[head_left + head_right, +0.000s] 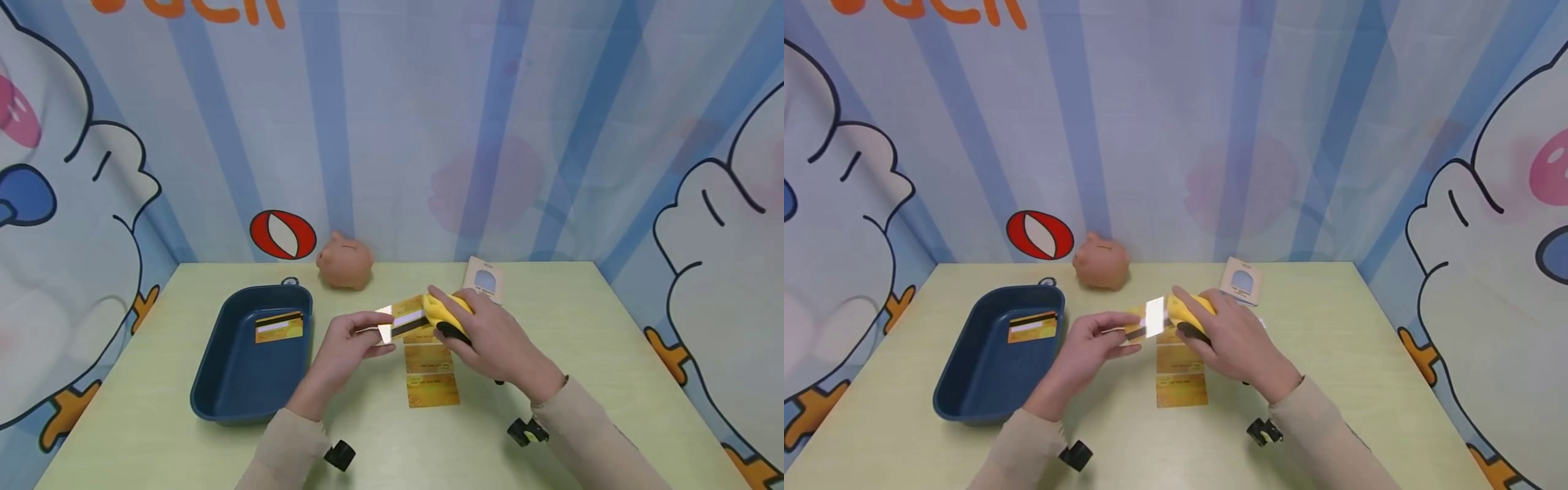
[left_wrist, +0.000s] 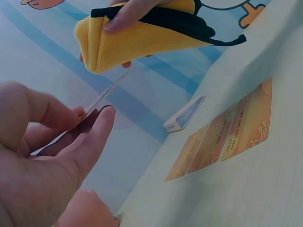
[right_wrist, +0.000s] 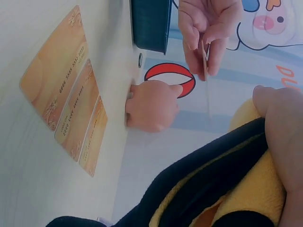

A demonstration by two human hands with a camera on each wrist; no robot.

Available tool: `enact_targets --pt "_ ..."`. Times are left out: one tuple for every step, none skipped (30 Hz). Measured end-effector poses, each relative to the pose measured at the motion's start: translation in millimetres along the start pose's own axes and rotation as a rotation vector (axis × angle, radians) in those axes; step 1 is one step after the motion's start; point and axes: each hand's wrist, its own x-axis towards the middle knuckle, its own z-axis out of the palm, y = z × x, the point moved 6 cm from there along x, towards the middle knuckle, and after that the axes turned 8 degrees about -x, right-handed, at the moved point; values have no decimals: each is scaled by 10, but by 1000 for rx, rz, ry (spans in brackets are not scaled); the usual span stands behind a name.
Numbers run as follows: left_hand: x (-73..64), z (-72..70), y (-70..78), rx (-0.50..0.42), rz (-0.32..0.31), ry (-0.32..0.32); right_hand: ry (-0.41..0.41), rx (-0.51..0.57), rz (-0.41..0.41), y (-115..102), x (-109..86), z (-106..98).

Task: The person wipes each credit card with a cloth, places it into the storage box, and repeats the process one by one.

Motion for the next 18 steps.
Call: enact_targets --pt "-1 1 4 0 -5 -4 4 0 -6 -6 3 -5" --pt "-2 4 8 3 -9 -10 7 -2 -11 -11 5 -8" --pt "-4 6 11 6 -12 -14 9 -2 -15 -17 6 -9" --pt "-4 8 14 9 -13 -19 12 -3 -21 -25 12 -10" --pt "-6 8 18 14 -15 -21 12 -4 -26 -36 19 -10" --pt "-6 7 18 19 -15 -19 13 -7 -30 -44 26 -3" --pt "-7 5 18 26 -14 -16 13 -7 -33 -53 34 2" --pt "-5 5 16 34 -14 -11 15 -7 -35 -64 45 6" --pt "-3 3 13 43 -11 -6 17 -7 -40 -78 59 10" --pt "-1 3 10 51 -8 -2 19 -10 -47 -95 75 14" --pt "-1 4 9 57 -7 3 22 -13 -53 -114 93 14" --pt "2 6 7 65 -3 5 27 -15 -60 -134 111 12" --pt "5 10 6 74 0 6 33 -22 -70 -159 131 6" --pt "6 18 4 78 -1 4 39 -36 -81 -185 151 2" --pt "9 25 2 85 0 2 42 -54 -91 -211 170 0" --pt "11 33 0 87 -1 -1 46 -71 -103 -240 190 -2" --pt "12 41 -2 88 -3 -6 48 -89 -114 -268 208 -3" --pt "15 48 -7 92 -3 -12 51 -103 -125 -296 226 -3"
